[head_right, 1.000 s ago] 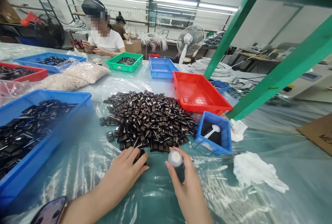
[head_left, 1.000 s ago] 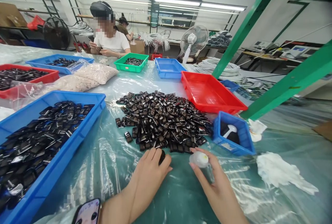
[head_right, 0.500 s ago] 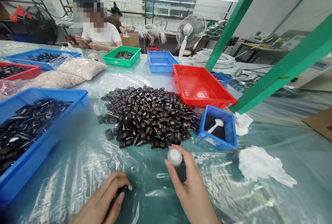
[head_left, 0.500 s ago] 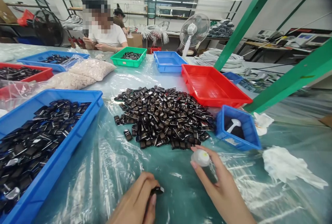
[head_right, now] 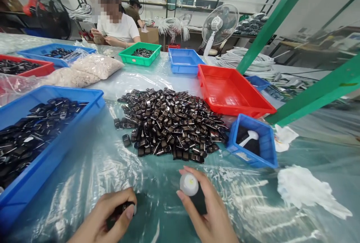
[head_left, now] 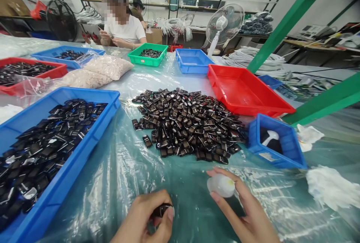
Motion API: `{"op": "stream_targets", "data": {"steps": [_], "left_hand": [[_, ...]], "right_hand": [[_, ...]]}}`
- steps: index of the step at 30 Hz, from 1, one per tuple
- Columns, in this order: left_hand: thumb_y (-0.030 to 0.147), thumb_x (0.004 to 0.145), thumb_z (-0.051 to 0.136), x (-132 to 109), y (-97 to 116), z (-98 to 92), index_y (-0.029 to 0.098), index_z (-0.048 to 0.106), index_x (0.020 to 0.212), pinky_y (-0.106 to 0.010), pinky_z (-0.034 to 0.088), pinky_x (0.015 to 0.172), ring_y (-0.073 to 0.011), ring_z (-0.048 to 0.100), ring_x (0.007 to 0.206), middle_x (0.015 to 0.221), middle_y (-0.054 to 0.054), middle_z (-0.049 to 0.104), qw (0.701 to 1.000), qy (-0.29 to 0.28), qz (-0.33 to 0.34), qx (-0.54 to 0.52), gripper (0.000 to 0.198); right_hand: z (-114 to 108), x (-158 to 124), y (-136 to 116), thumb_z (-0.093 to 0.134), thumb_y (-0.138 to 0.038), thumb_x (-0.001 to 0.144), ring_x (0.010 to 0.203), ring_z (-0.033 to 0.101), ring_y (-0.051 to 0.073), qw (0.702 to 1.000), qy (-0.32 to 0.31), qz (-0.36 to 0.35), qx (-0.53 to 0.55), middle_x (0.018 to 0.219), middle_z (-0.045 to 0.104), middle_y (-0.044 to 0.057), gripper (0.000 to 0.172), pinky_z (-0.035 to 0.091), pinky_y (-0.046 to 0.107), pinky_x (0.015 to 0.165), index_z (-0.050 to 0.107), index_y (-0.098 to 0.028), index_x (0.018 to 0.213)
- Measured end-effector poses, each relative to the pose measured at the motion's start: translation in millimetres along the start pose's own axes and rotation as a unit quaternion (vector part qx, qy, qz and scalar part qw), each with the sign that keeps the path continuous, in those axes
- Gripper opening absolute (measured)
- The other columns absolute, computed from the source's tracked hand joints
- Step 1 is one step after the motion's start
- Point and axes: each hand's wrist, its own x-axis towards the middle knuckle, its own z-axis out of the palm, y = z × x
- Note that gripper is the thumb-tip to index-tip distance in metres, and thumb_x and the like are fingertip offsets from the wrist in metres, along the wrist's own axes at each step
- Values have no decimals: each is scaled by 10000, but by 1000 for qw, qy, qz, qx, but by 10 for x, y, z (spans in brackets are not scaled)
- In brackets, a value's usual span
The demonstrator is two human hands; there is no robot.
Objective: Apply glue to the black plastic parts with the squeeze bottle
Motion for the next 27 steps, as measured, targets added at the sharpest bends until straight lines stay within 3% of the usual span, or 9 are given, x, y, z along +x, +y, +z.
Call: {"op": "stream_targets", "data": {"steps": [5,8,12,19,22,24,27], "left_hand": [[255,887,407,0,-2,-9,222,332,658,-212,246,477,-105,351,498,578,66,310,999,18,8,42,243],[235,864,427,-20,-29,-5,215,373,649,-209,297,497,-117,429,527,596,44,399,994,40,21,100,223],[231,853,452,-44,-75,10,211,378,636,-213,325,504,-133,488,547,591,25,442,985,28,51,164,230],[388,927,505,-37,-110,-70,216,433,681,-215,352,460,-135,496,535,629,26,461,984,50,42,164,310],[347,996,430,-65,-53,-141,221,533,866,-261,479,648,-167,581,673,729,12,555,990,36,69,115,208],[262,1026,365,-86,-11,-179,239,545,1002,-290,477,826,-174,599,788,845,2,601,991,30,99,79,183],[185,1021,384,-102,19,-214,264,535,1103,-271,450,896,-176,593,914,980,-2,618,991,24,122,44,189]], "right_hand": [[-42,18,18,534,-329,947,1163,624,194,998,-48,-41,-19,1262,644,22,317,567,208,827,504,-334,1262],[-65,21,28,549,-328,941,1161,626,190,997,-43,-49,-38,1257,647,16,327,552,233,889,495,-341,1263],[-68,16,4,557,-309,933,1158,634,217,997,-48,-54,-41,1251,652,48,331,569,254,870,512,-305,1261],[-84,10,-59,606,-221,893,1109,658,199,986,-74,-145,-47,1198,673,35,420,558,273,905,528,-341,1288],[-100,-14,-73,642,-241,877,1169,634,199,979,-96,-162,-81,1277,636,43,477,552,237,904,533,-341,1330],[-110,-29,-86,671,-259,863,1168,636,187,973,-109,-179,-102,1285,632,35,530,546,200,894,514,-347,1361],[-122,-39,-117,676,-304,869,1098,672,151,960,-128,-221,-118,1224,655,25,575,546,147,854,466,-349,1403]]}}
